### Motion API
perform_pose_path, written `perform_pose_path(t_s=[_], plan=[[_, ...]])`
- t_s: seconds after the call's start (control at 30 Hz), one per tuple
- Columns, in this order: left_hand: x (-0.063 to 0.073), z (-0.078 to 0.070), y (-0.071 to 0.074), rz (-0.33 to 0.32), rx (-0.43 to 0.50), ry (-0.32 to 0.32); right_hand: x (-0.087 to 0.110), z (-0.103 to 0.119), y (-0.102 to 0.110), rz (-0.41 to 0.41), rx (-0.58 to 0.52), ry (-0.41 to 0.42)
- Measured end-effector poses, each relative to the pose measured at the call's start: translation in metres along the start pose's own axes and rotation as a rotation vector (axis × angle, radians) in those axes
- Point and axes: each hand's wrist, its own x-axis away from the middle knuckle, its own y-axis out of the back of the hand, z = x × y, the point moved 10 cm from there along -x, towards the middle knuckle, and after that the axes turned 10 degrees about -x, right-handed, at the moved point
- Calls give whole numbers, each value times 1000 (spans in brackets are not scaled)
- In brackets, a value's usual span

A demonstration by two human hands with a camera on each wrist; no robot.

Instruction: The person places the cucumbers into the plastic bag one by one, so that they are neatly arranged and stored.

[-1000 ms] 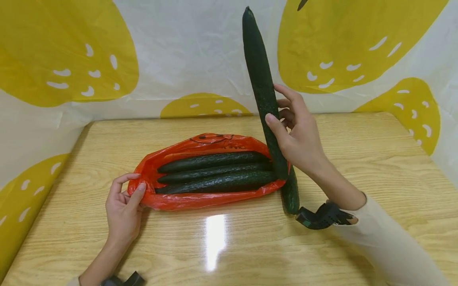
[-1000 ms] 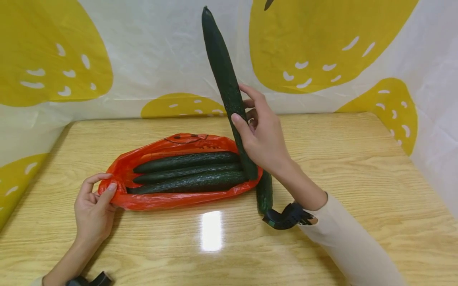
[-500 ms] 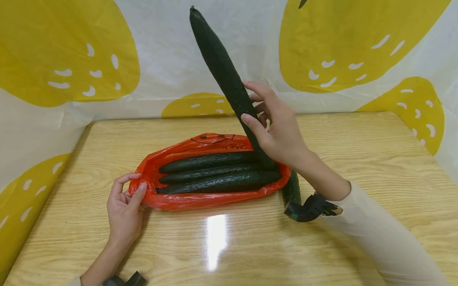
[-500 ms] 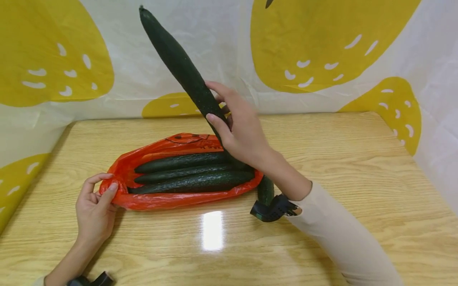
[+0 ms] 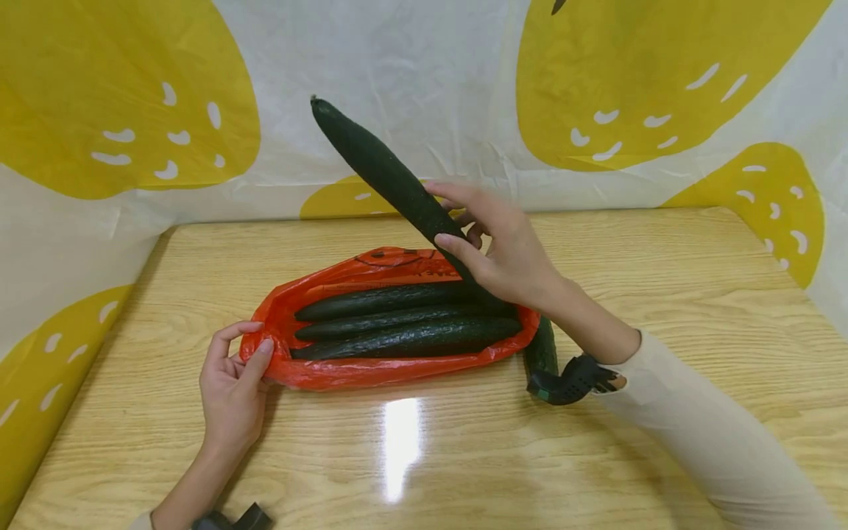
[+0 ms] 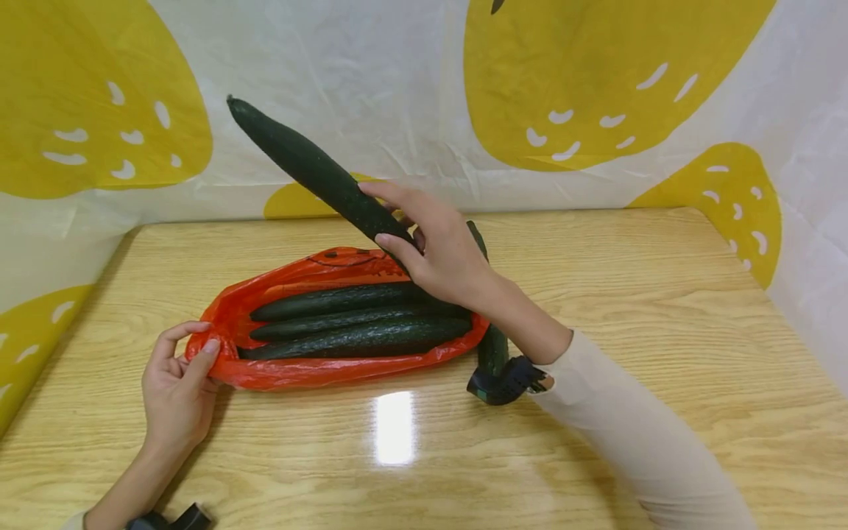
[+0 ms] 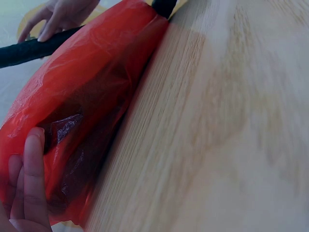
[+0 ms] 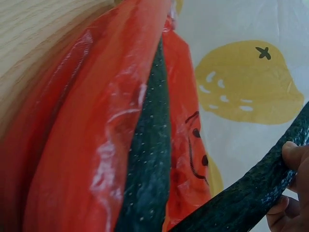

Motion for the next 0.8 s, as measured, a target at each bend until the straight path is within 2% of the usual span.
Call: perform_pose_path(t_s=[0.1,0.37,0.6,0.8], plan=[[0,1,2,-13,-35,9,3,1,-2,21,3,19],[-1,-1,-2,42,108,-28,6,3,-12,85,-20,61],[0,0,1,-8,-40,14,10,5,-31,197,-58,107],[-1,1,3,-21,-60,26,20,2,-46,280,-79,104]])
